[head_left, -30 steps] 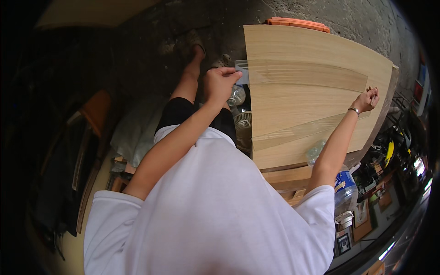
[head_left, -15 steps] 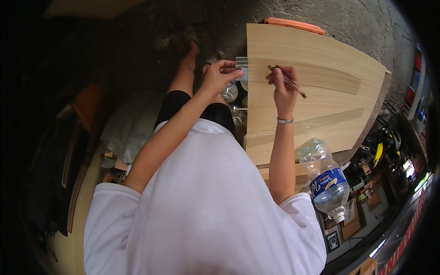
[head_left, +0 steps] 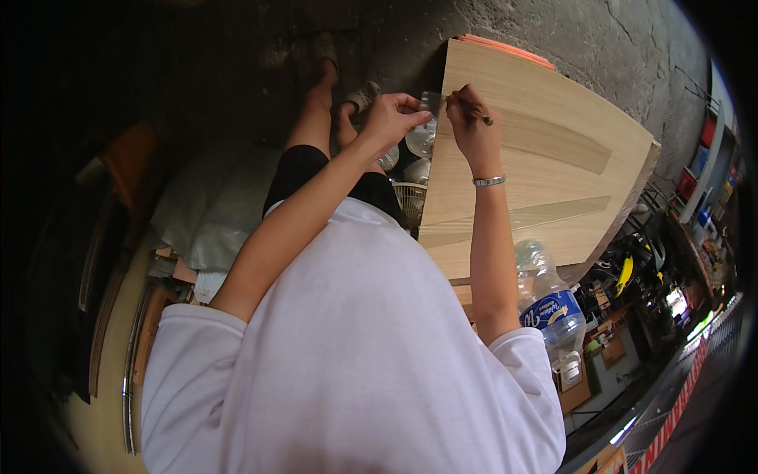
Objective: The person repeatedly dips a small brush into a plastic bottle and applies a clear liquid to a light-colored wooden board. They work in small sections, moving the bottle as needed, and briefly walk to a shelf to retrieve a blue-handled brush before returning to continue applying the finish.
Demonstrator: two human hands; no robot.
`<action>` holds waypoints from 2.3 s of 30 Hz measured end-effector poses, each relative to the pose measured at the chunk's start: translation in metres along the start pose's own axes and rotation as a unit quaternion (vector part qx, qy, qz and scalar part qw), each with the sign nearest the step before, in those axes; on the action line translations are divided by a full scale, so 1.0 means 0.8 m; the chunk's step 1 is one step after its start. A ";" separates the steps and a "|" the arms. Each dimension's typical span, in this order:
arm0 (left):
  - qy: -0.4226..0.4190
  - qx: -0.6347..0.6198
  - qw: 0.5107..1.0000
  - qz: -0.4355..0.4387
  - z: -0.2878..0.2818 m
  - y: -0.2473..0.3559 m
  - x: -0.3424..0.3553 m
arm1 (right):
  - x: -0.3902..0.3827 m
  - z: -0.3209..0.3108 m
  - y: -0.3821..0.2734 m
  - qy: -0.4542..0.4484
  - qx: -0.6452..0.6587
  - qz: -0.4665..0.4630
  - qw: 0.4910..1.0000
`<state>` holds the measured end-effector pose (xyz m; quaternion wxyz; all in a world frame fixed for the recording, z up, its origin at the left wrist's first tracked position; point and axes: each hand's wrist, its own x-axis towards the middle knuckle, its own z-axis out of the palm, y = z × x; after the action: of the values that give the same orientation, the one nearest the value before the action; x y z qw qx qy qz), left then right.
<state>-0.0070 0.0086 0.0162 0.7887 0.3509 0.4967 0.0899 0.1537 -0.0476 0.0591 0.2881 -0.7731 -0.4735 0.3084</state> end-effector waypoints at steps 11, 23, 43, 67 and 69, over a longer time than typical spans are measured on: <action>0.008 -0.022 1.000 0.002 0.015 -0.037 0.002 | -0.003 -0.006 0.000 0.007 0.010 0.021 1.000; -0.014 -0.069 0.997 -0.004 0.010 -0.026 0.000 | -0.015 -0.002 0.001 0.008 0.004 0.031 0.999; -0.034 -0.032 0.999 0.000 0.003 -0.021 0.004 | -0.112 0.010 -0.011 0.033 0.079 0.091 0.992; 0.107 0.094 0.990 -0.005 0.007 0.004 -0.018 | -0.038 0.003 0.021 0.082 0.175 0.096 0.976; 0.118 0.090 0.989 0.015 0.013 -0.005 -0.011 | -0.033 0.004 0.014 0.075 0.140 0.085 0.984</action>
<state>-0.0033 -0.0038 0.0225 0.6882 0.4147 0.5873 0.0973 0.1480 -0.0751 0.0544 0.4006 -0.7838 -0.3351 0.3359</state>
